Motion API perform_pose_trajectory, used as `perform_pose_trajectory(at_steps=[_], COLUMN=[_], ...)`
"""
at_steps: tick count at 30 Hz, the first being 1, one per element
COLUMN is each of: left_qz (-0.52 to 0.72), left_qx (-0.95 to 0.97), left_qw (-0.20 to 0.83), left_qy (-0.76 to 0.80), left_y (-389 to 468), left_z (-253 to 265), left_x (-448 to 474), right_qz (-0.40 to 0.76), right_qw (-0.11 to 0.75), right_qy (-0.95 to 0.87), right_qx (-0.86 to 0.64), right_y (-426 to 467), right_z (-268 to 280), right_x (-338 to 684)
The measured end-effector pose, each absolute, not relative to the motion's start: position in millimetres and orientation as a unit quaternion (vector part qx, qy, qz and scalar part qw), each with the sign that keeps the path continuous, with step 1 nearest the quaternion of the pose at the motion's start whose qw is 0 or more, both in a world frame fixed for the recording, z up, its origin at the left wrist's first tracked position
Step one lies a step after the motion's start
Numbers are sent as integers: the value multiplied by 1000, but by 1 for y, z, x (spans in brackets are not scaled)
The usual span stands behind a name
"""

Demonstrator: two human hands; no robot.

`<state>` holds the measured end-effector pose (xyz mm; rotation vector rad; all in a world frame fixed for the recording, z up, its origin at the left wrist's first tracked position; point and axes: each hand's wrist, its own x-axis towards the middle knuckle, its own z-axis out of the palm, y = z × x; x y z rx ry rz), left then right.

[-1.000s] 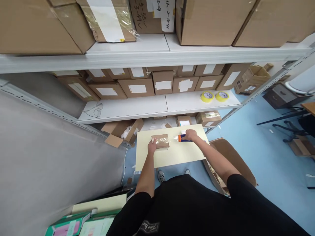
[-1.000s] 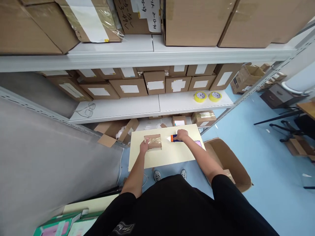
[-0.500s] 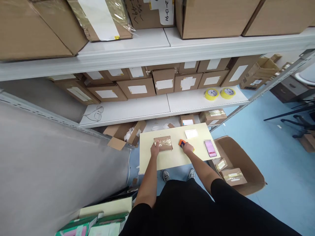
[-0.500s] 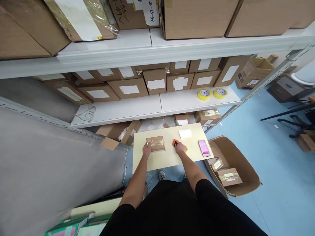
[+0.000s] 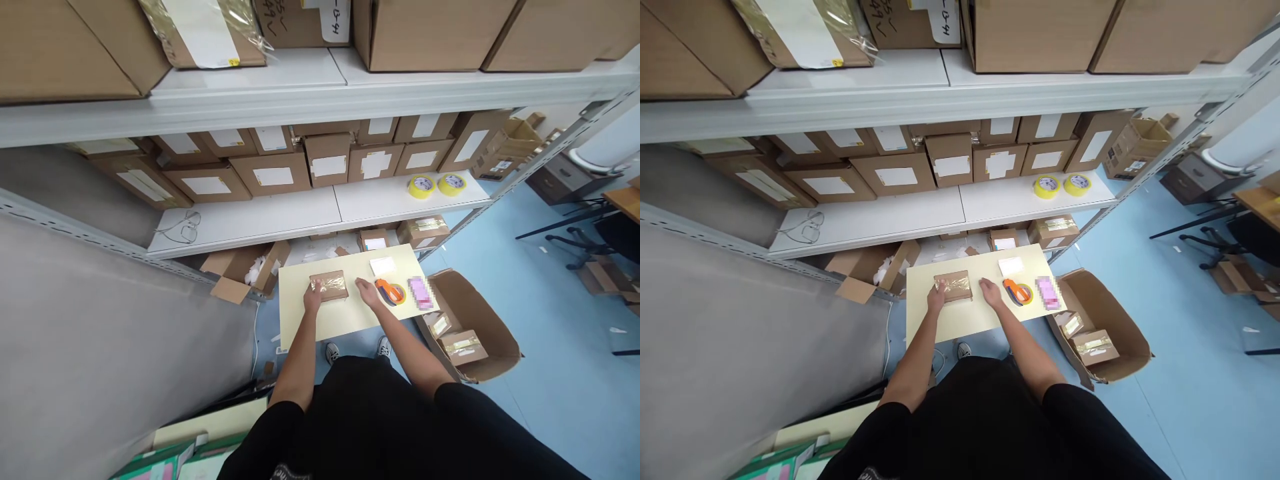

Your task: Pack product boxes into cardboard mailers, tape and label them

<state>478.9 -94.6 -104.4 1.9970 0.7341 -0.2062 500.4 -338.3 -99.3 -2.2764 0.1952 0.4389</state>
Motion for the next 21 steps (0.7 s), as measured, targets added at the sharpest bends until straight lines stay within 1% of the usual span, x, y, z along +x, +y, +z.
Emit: perform_pose_trajectory(at_steps=[1,2,3,4,5,7,10,13,15,17,19,21], left_qz=[-86,-88,-92,-96,-99,-106,-88,-31,-20,-54,-110,-150], left_qx=[817,816,814,813,813,812,810,791,778,773,770,764], left_qw=[483,484,485,484,484,487,512,574,603,606,596,588], left_qy=[303,305,307,309,309,303,274,210,175,178,200,220], left_y=[-95,-94,-94,-93,-93,-94,-101,-111,-117,-123,-129,-136], left_z=[-102,-101,-99,-98,-96,-94,-91,-93,-99,-110,-125,-138], left_x=[479,479,478,478,478,478,478,476,473,466,457,447], right_qz=[182,199,209,221,234,263,276,220,186,188,221,254], right_qw=[426,485,526,555,578,595,599,594,574,536,497,477], right_qy=[61,57,54,57,64,79,97,115,119,117,125,138], right_qx=[-884,-850,-823,-800,-779,-755,-745,-765,-789,-815,-830,-830], right_y=[-320,-305,-293,-285,-281,-282,-297,-313,-322,-330,-336,-340], right_z=[-96,-93,-91,-87,-84,-76,-63,-57,-61,-70,-83,-97], right_x=[498,496,493,491,489,488,491,491,487,480,472,465])
